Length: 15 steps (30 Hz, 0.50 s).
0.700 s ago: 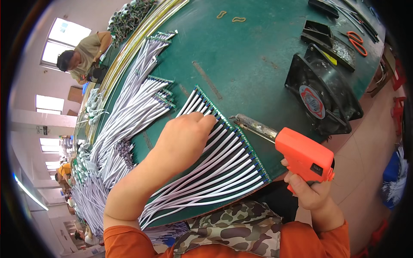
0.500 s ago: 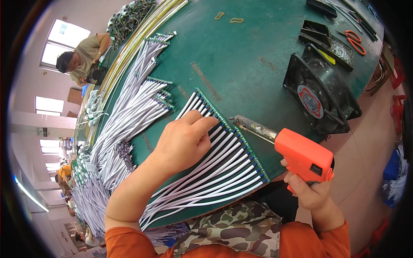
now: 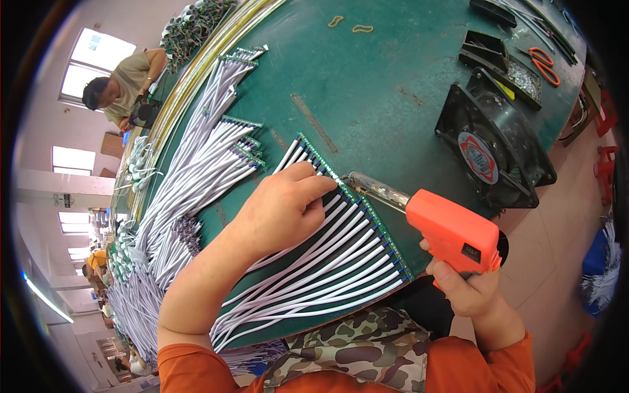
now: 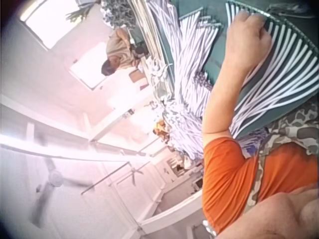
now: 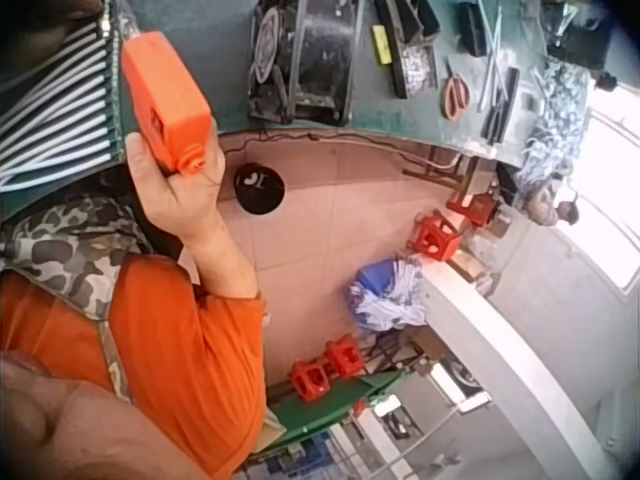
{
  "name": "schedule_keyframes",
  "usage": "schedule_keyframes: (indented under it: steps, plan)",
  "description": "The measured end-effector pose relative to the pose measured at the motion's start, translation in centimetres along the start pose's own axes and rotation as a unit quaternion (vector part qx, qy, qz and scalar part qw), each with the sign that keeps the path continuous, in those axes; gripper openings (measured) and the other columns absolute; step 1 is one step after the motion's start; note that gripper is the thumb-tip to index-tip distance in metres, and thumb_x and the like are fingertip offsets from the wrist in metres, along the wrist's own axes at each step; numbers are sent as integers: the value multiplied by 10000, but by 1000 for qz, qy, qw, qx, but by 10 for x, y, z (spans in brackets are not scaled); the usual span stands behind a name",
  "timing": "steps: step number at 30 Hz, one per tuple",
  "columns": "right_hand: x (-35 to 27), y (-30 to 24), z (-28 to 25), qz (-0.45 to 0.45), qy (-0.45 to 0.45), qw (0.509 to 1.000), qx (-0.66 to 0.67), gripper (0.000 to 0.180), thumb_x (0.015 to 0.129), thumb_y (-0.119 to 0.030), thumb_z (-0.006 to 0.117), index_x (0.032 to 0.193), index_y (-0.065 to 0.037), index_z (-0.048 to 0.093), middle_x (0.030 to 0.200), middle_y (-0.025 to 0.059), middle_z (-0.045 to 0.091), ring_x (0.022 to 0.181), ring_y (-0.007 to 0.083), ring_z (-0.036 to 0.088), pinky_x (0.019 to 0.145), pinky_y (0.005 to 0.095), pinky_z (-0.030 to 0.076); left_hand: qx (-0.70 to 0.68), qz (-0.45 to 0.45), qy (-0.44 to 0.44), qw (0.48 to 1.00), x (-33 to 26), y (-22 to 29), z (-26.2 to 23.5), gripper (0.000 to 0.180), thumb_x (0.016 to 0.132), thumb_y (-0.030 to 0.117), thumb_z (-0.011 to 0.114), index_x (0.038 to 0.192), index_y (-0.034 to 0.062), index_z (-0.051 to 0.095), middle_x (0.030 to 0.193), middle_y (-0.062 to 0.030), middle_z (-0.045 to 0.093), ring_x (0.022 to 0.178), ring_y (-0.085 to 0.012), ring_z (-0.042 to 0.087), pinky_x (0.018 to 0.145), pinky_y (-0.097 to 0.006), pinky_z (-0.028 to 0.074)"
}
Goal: The person solders wires onto a circuit board strip using a soldering gun, rearranges and aligns wires along another circuit board strip by hand, and solders the wires onto the strip using the soldering gun.
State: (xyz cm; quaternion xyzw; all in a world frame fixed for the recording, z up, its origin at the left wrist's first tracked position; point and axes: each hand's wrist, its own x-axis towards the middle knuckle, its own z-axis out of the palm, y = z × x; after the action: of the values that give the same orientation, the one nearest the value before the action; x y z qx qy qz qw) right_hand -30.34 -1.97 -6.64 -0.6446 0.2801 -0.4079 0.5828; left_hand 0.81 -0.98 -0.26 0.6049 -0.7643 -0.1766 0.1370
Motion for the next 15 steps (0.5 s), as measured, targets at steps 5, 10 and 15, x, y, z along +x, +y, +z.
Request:
schedule_keyframes:
  steps: [5,10,15]
  plan:
    - [5,0,-4,-21,-30,999,-35,328,941,-62,658,1237,71,607,994,111,720,750,121,662,705,275,547,9,12,-1,1000,2,0,1,294,774,-27,636,1047,40,721,838,-124,599,704,-294,622,633,-394,511]
    - [5,1,-6,-15,-40,998,-46,336,932,-59,668,1235,71,603,954,95,713,748,118,658,701,273,543,36,21,4,999,4,2,3,295,755,-16,642,1032,42,722,821,-118,601,688,-301,623,618,-402,513]
    - [3,-1,-1,36,-2,999,-27,322,888,-120,750,1164,16,656,1024,124,677,820,234,684,732,326,533,52,23,-7,998,8,4,1,294,745,-5,643,1023,44,724,809,-116,593,686,-304,624,614,-405,515]
